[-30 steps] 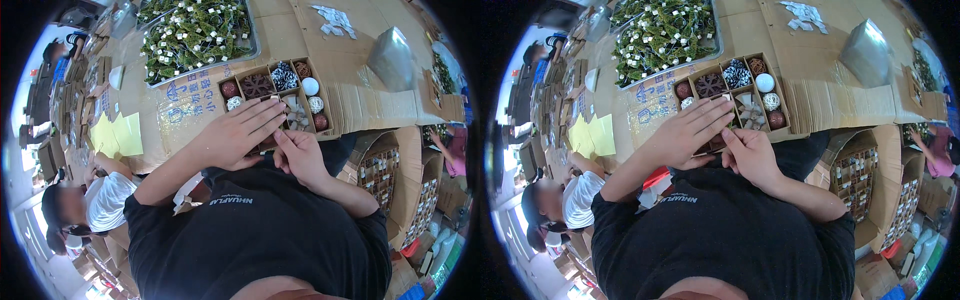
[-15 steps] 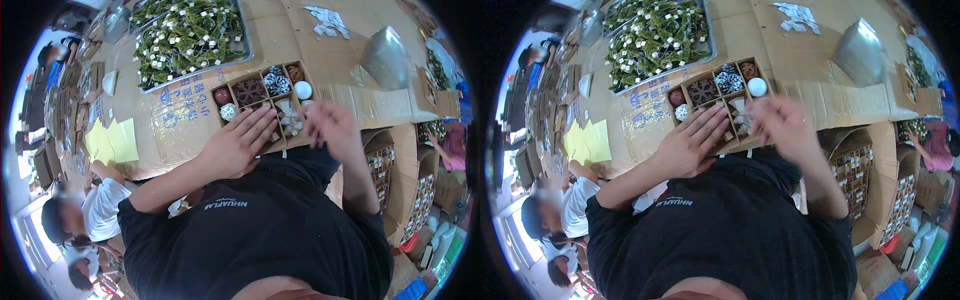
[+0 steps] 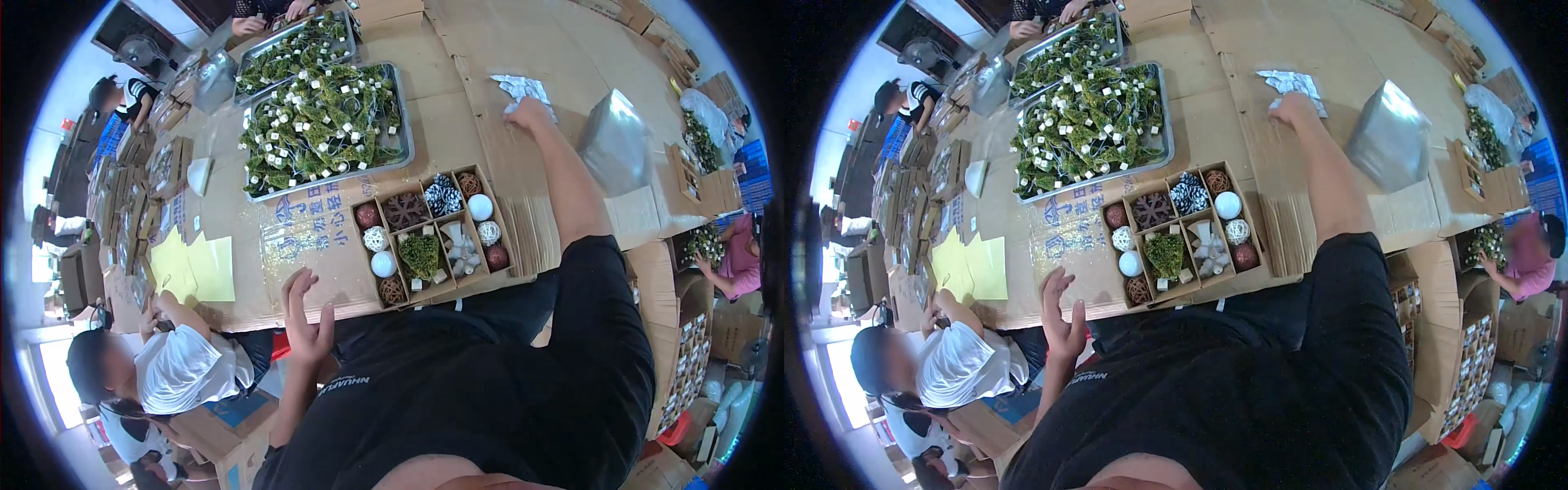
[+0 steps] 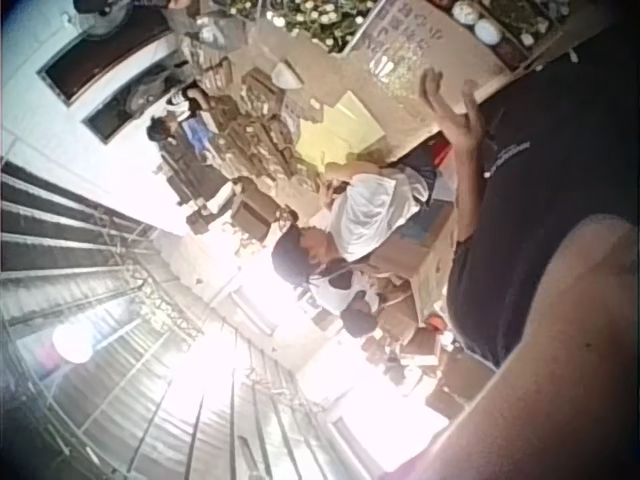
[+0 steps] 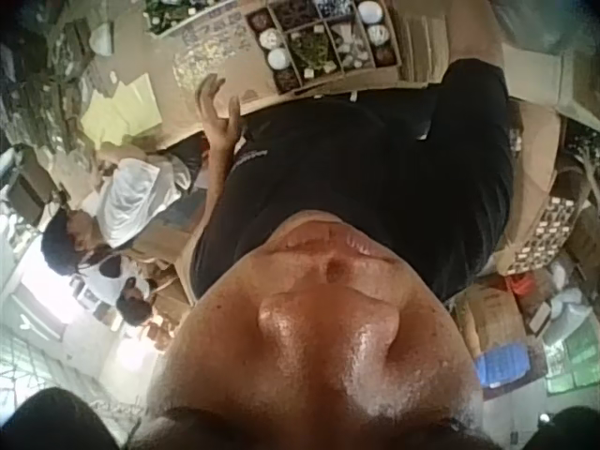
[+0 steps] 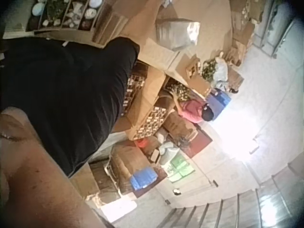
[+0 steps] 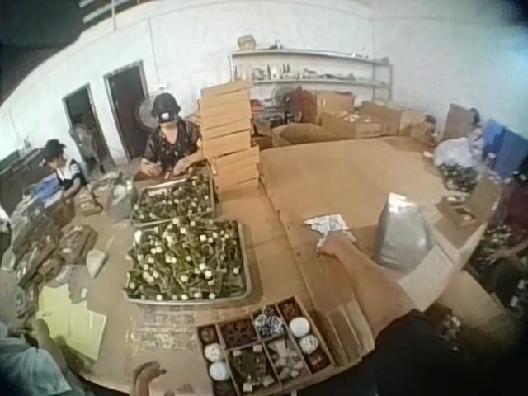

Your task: Assembling and packaging decorative ornament kits by placing various items into partitioned boxes.

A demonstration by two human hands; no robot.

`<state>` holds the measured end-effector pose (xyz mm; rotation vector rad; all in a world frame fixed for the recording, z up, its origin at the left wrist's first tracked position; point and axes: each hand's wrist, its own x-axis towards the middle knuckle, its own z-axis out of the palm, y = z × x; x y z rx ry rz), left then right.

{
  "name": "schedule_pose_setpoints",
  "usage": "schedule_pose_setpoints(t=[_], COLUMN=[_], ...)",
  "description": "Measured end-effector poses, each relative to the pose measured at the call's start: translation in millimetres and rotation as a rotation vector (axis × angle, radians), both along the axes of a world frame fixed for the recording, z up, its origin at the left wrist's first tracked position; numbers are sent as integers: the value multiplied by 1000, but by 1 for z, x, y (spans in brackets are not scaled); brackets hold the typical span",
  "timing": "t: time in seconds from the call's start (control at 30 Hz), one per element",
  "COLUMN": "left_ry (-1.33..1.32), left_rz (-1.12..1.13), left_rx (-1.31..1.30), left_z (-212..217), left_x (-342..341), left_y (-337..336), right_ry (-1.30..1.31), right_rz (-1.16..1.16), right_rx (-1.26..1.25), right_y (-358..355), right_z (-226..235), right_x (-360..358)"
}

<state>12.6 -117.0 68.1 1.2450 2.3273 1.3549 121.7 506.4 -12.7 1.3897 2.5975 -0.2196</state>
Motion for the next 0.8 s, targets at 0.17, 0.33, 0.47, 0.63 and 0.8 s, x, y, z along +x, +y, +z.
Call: schedule_pose_setpoints(t=[0.17, 0.33, 0.47, 0.63, 0.8], left_ry=[145, 136, 71, 69, 559], left_rz=[4, -74, -109, -178, -265], left_rx=[-48, -73, -98, 7, -45], left_z=[1, 9, 7, 7, 40], left_x=[0, 0, 2, -2, 1], left_y=[-3, 16, 28, 52, 68], right_ry=[96, 77, 233, 645, 998], right_rz=[-80, 50, 63, -93, 243], right_rx=[84, 155, 141, -26, -318], right_y=[4, 20, 12, -45, -210], right_z=[-10, -1, 12, 65, 164], right_x=[-12, 6, 17, 50, 65])
